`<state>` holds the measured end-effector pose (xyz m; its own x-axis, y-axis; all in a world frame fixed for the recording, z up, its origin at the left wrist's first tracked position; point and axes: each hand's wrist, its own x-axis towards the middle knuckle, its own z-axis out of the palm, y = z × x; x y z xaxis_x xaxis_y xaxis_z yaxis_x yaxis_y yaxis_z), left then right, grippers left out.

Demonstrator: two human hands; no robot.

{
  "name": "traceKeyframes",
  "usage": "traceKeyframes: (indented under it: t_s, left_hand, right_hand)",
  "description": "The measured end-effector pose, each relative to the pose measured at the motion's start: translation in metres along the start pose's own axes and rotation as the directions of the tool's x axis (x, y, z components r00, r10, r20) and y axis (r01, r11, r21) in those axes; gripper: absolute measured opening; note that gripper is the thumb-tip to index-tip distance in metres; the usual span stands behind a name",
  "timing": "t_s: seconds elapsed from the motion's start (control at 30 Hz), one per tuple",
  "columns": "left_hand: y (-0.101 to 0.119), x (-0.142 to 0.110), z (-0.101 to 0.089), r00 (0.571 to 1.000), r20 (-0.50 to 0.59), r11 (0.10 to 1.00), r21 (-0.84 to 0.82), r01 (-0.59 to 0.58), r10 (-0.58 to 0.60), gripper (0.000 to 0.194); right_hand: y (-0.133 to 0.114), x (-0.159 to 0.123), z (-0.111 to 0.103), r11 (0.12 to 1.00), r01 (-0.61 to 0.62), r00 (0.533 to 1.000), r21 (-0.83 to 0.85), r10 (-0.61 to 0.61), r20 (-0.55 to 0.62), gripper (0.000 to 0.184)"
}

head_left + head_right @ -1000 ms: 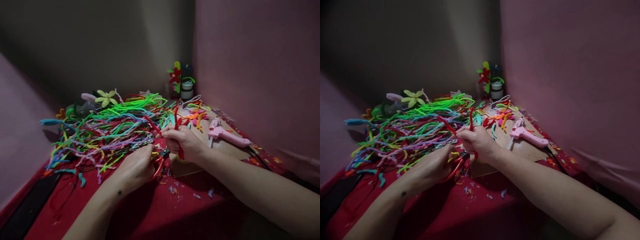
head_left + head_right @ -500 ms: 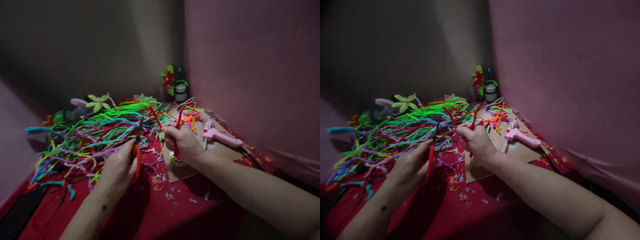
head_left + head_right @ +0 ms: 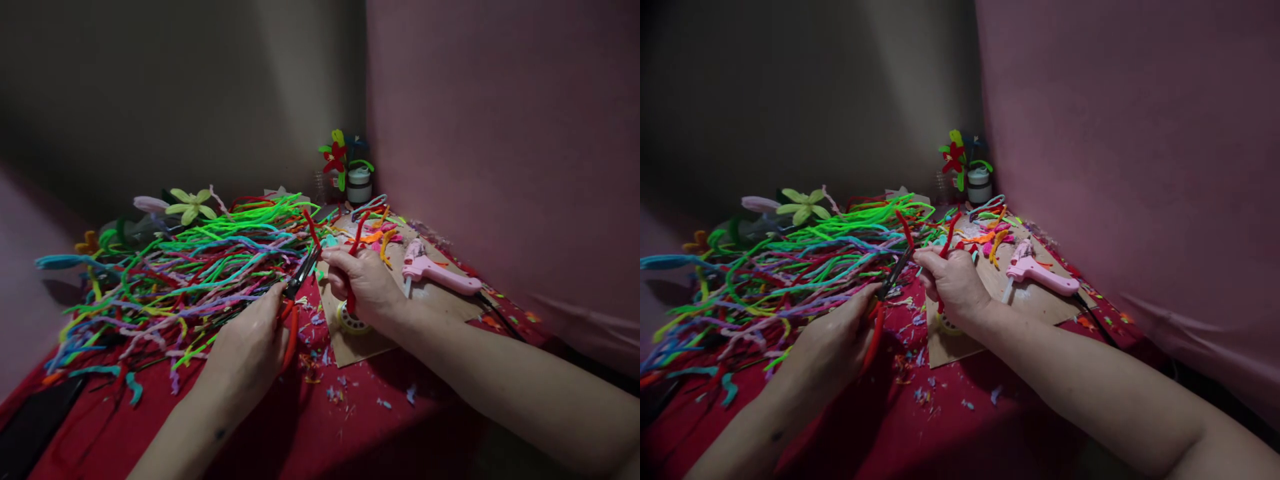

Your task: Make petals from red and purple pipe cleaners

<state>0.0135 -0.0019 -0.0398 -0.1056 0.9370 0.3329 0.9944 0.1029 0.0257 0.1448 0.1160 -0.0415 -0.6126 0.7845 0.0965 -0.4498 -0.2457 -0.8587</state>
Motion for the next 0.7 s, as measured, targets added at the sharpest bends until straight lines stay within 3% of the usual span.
traceKeyframes:
  t_s: [0.7]
  left_hand:
    - [-0.0009, -0.0024, 0.0039, 0.999, 0.008, 0.994, 0.103, -0.033, 0.033, 0.045]
  right_hand:
    - [0.0052, 0.0006, -0.0021, 0.987, 0.092, 0.996, -0.129, -0.088, 0.034, 0.018]
